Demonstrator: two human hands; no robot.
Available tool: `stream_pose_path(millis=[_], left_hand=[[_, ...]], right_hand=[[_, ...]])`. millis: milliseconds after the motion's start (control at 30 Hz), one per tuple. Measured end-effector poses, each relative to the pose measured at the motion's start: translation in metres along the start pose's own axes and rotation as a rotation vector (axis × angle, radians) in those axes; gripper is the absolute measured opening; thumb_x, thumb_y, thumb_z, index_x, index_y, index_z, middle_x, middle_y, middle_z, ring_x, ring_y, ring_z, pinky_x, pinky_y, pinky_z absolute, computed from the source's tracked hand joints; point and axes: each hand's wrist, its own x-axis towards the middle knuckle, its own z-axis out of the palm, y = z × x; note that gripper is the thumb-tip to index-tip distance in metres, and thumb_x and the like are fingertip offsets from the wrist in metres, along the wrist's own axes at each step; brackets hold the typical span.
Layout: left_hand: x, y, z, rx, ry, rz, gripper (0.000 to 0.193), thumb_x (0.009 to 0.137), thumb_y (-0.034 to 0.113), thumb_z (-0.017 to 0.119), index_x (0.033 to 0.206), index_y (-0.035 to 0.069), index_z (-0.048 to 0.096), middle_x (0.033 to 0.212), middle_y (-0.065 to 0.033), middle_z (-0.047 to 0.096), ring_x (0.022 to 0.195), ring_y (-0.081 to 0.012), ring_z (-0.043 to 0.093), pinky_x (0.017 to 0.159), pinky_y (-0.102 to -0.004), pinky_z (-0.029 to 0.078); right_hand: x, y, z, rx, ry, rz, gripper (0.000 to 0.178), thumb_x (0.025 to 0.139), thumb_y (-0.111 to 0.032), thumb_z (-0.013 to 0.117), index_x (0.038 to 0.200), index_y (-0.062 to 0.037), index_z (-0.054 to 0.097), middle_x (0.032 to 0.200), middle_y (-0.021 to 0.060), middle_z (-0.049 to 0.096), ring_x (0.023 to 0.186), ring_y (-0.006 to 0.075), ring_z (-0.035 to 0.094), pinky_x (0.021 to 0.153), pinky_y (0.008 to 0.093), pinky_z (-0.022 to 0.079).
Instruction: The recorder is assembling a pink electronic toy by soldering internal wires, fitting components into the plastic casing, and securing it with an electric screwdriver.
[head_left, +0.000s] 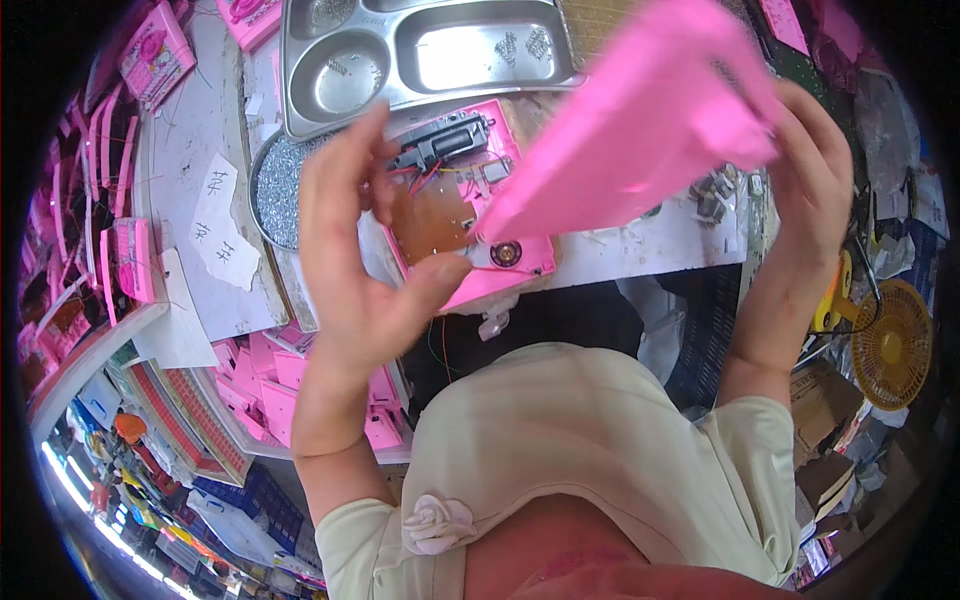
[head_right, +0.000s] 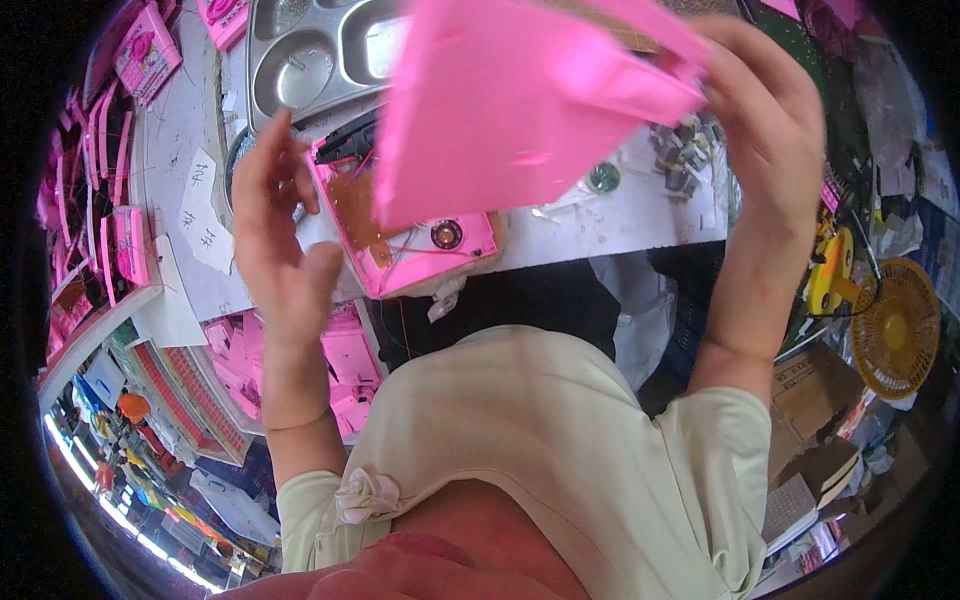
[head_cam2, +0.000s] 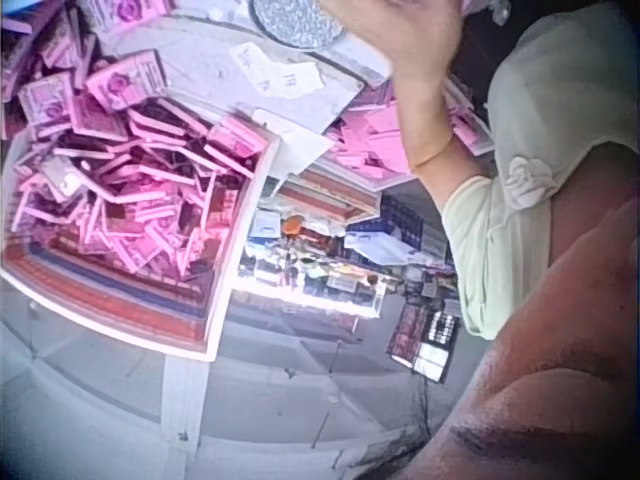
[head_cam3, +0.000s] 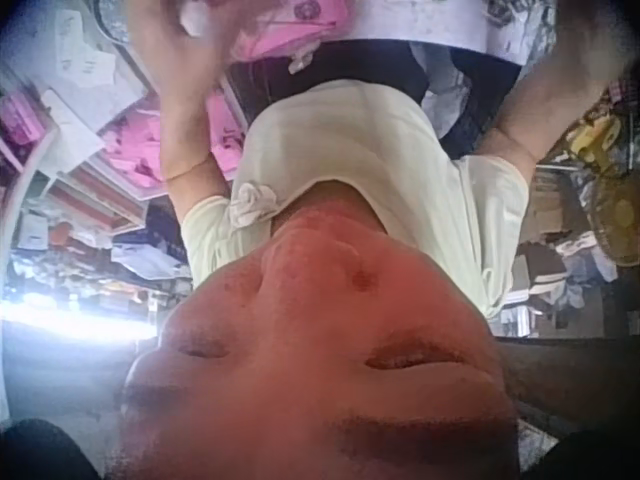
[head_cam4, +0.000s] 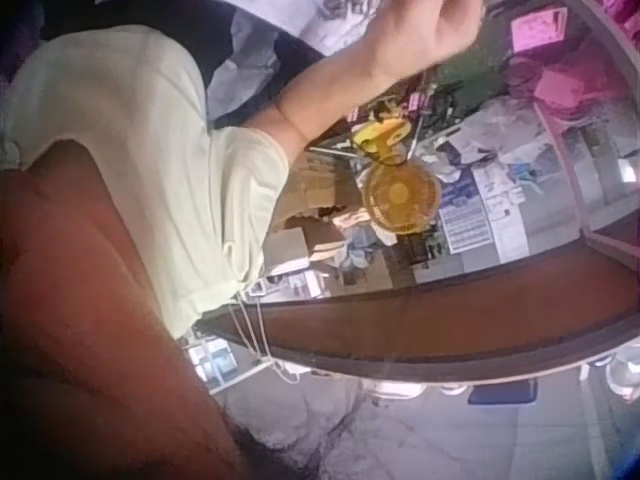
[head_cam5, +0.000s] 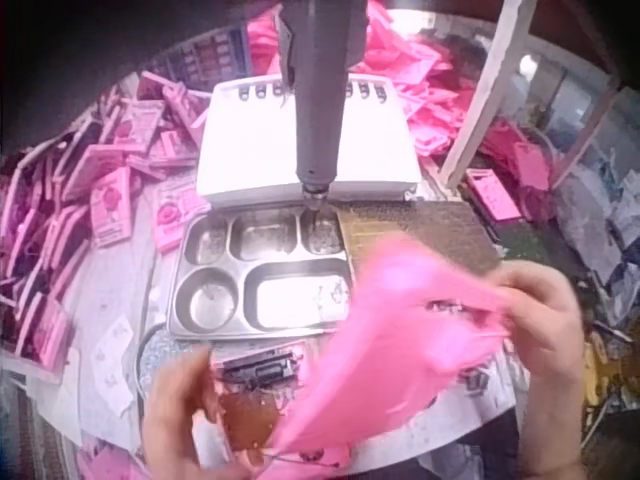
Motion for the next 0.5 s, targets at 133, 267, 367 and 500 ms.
stream_pose_path(millis=[133,267,367,500], left_hand=[[0.011,0.022,-0.020,-0.281,-0.061,-0.281,0.045,0.091,0.011,0.074,0.132,-0.003,0.062,0.116,-0.0112,0.069,0.092,-0.0127,0.066,0.084,-0.0265,0.052],[0.006,0.001,-0.039,-0.618,0.116,-0.348,0.034,0.100,0.010,0.066,0.128,-0.009,0.062,0.120,-0.0156,0.070,0.107,-0.0166,0.068,0.095,-0.0298,0.054],[-0.017,-0.012,-0.021,-0.246,0.134,-0.388,0.053,0.099,0.014,0.069,0.142,-0.010,0.049,0.109,-0.0113,0.072,0.096,-0.0142,0.068,0.086,-0.0278,0.054],[-0.046,-0.015,-0.011,0.305,-0.066,-0.255,0.072,0.091,0.016,0.076,0.150,-0.008,0.041,0.082,-0.0051,0.062,0.071,-0.0115,0.057,0.065,-0.0274,0.048]], right_hand=[[0.056,-0.010,0.072,0.220,-0.028,0.127,0.029,0.097,-0.012,0.064,0.120,0.0058,0.062,0.097,0.0106,0.071,0.083,0.0176,0.068,0.076,0.0292,0.055],[0.026,0.028,0.111,0.037,-0.254,0.011,0.053,0.098,-0.012,0.065,0.148,-0.0034,0.047,0.096,0.0079,0.070,0.074,0.0119,0.065,0.068,0.0252,0.053],[-0.009,0.018,0.147,-0.101,-0.191,0.058,0.068,0.097,-0.010,0.067,0.157,-0.0093,0.034,0.080,0.0049,0.068,0.062,0.0115,0.061,0.059,0.0239,0.049],[-0.055,0.040,0.140,-0.425,-0.179,0.113,0.065,0.095,-0.020,0.069,0.152,-0.0091,0.040,0.064,0.0111,0.060,0.057,0.0271,0.063,0.056,0.0359,0.047]])
